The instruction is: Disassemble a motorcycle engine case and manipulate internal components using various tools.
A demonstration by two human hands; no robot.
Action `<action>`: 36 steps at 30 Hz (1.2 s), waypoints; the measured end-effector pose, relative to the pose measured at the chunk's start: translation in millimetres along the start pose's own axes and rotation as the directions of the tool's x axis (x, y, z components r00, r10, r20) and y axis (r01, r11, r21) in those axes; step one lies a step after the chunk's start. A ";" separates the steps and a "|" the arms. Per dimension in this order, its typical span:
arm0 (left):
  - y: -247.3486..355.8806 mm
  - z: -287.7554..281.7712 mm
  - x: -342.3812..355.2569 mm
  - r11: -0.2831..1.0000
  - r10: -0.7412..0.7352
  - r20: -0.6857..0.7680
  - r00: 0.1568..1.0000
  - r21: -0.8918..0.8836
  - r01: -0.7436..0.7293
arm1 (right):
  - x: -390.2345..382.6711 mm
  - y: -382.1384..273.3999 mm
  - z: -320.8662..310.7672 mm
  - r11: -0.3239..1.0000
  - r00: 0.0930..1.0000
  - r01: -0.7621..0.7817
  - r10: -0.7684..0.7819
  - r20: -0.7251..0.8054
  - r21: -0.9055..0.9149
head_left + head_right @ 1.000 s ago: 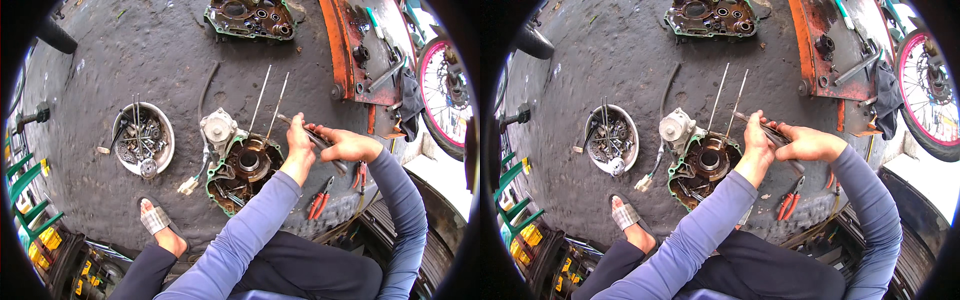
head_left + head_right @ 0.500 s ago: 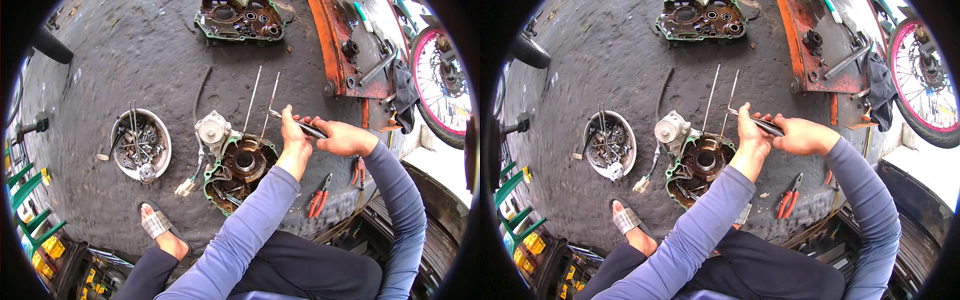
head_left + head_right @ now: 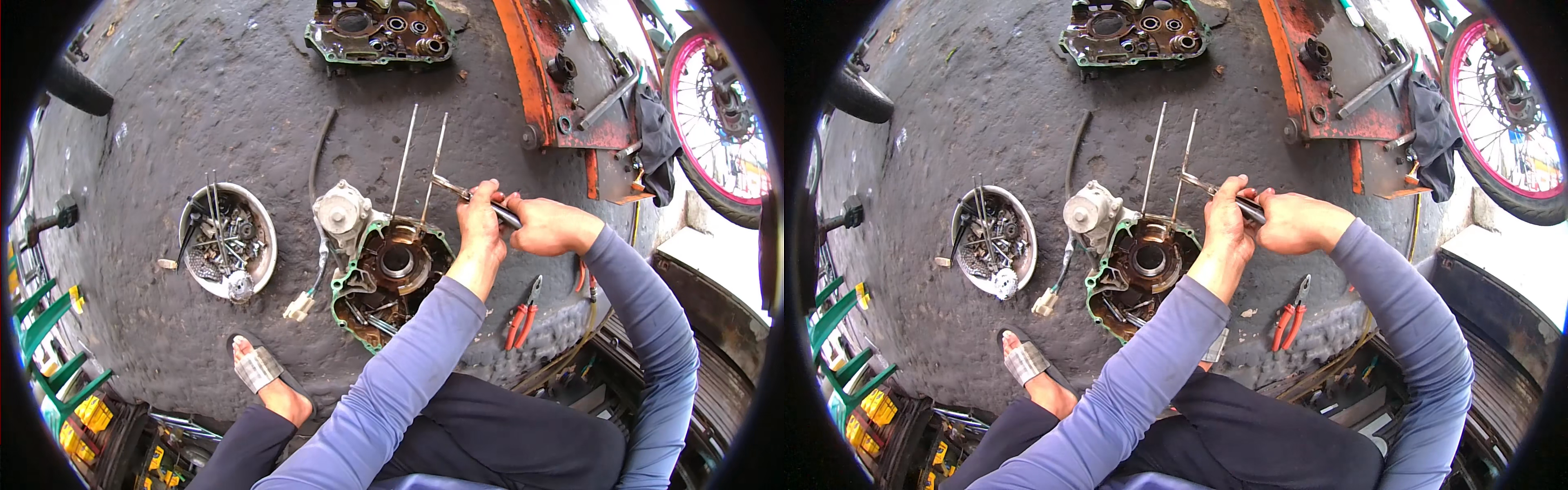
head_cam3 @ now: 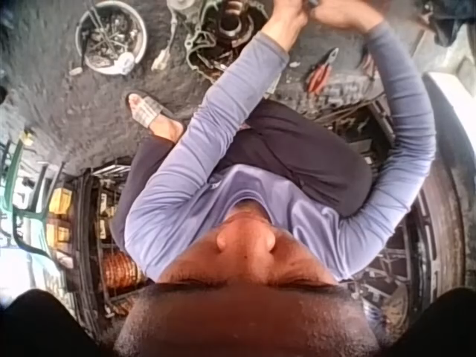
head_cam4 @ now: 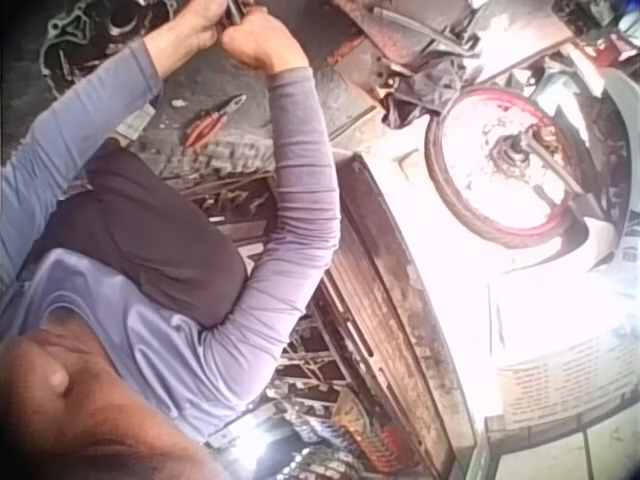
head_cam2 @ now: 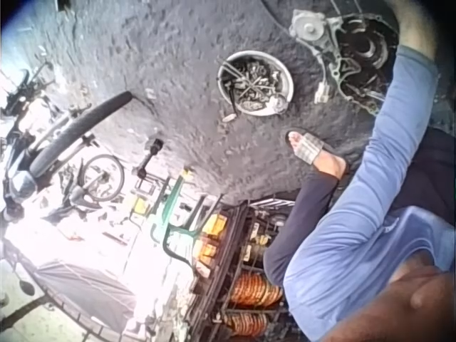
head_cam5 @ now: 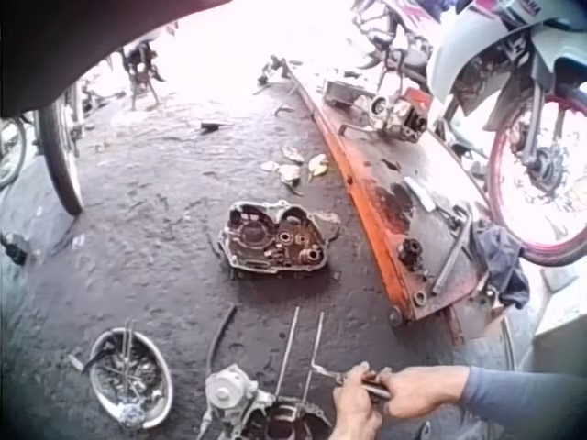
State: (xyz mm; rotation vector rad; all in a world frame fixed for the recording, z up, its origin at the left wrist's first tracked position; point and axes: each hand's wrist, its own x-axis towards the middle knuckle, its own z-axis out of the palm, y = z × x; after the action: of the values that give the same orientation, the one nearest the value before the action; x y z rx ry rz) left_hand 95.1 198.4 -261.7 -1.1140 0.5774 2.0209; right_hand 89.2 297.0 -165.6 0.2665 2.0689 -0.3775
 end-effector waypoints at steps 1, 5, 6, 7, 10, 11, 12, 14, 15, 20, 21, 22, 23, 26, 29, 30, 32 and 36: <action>1.1 -1.6 -0.7 1.000 -0.001 -0.005 1.000 0.002 0.001 | -1.0 -4.6 -3.3 1.000 1.000 0.001 -0.001 0.003 0.004; 14.1 6.7 -13.7 0.997 -0.051 0.016 0.999 -0.062 0.052 | -3.8 -24.9 -24.9 0.995 0.979 -0.051 0.066 0.193 -0.086; 16.6 9.4 -16.7 0.994 -0.060 0.006 0.998 -0.093 0.060 | -4.4 -25.2 -25.9 0.993 0.976 -0.059 0.079 0.203 -0.104; 21.2 7.6 -16.6 0.993 -0.066 0.024 0.998 -0.099 0.068 | -3.2 -30.4 -26.7 0.993 0.977 -0.061 0.080 0.198 -0.102; 26.0 8.6 -17.4 0.994 -0.047 0.026 0.999 -0.099 0.050 | -6.3 -43.3 -35.8 0.986 0.973 -0.077 0.106 0.204 -0.147; 25.9 10.2 -17.6 0.994 -0.045 0.026 0.999 -0.098 0.047 | -5.5 -42.1 -36.3 0.986 0.974 -0.075 0.104 0.203 -0.147; 25.5 12.0 -17.7 0.992 -0.058 0.023 0.998 -0.107 0.060 | -4.2 -38.9 -36.6 0.986 0.975 -0.066 0.097 0.202 -0.154; 25.0 14.7 -17.4 0.990 -0.074 0.021 0.997 -0.117 0.076 | -4.1 -34.7 -37.7 0.985 0.975 -0.061 0.093 0.201 -0.162; 25.1 15.6 -17.2 0.990 -0.076 0.017 0.997 -0.120 0.077 | -4.4 -34.1 -38.4 0.984 0.984 -0.043 0.071 0.164 -0.171; 23.0 24.2 -17.9 0.987 -0.063 -0.013 0.998 -0.147 0.060 | -1.2 -35.1 -48.3 0.971 0.984 -0.053 0.091 0.156 -0.232; 22.8 24.3 -17.3 0.989 -0.052 -0.017 0.998 -0.142 0.049 | -2.0 -37.1 -50.6 0.978 0.977 -0.087 0.121 0.177 -0.191; 21.6 24.6 -16.6 0.990 -0.043 -0.020 0.999 -0.137 0.040 | -2.9 -38.0 -52.1 0.981 0.968 -0.124 0.153 0.197 -0.151; 20.4 24.3 -16.3 0.990 -0.045 -0.019 0.999 -0.137 0.042 | -2.9 -36.0 -50.2 0.980 0.968 -0.126 0.155 0.198 -0.151; 16.7 24.5 -15.2 0.995 -0.028 -0.039 0.999 -0.096 0.024 | -3.6 -23.1 -36.5 0.991 0.986 -0.098 0.109 0.126 -0.092; 15.0 27.7 -15.2 0.989 -0.032 -0.069 0.997 -0.149 0.022 | -9.5 -23.3 -29.0 0.994 0.994 -0.104 0.103 -0.027 -0.042; 14.8 27.8 -16.2 0.990 -0.025 -0.074 0.997 -0.143 0.014 | -10.1 -25.9 -31.5 0.994 0.994 -0.104 0.103 -0.025 -0.041; 14.1 27.1 -16.2 0.991 -0.019 -0.079 0.997 -0.136 0.008 | -11.7 -30.0 -35.4 0.987 0.991 -0.123 0.128 0.041 -0.102; 11.3 27.8 -10.8 0.983 -0.042 -0.080 0.996 -0.181 0.026 | -7.5 -16.4 -23.8 0.993 0.995 -0.091 0.089 -0.036 -0.075</action>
State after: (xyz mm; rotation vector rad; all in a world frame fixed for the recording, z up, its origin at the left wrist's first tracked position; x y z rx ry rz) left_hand 75.6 206.1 -237.6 -1.3124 0.4200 2.0357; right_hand 68.3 290.4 -145.2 0.3206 2.0906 -0.2401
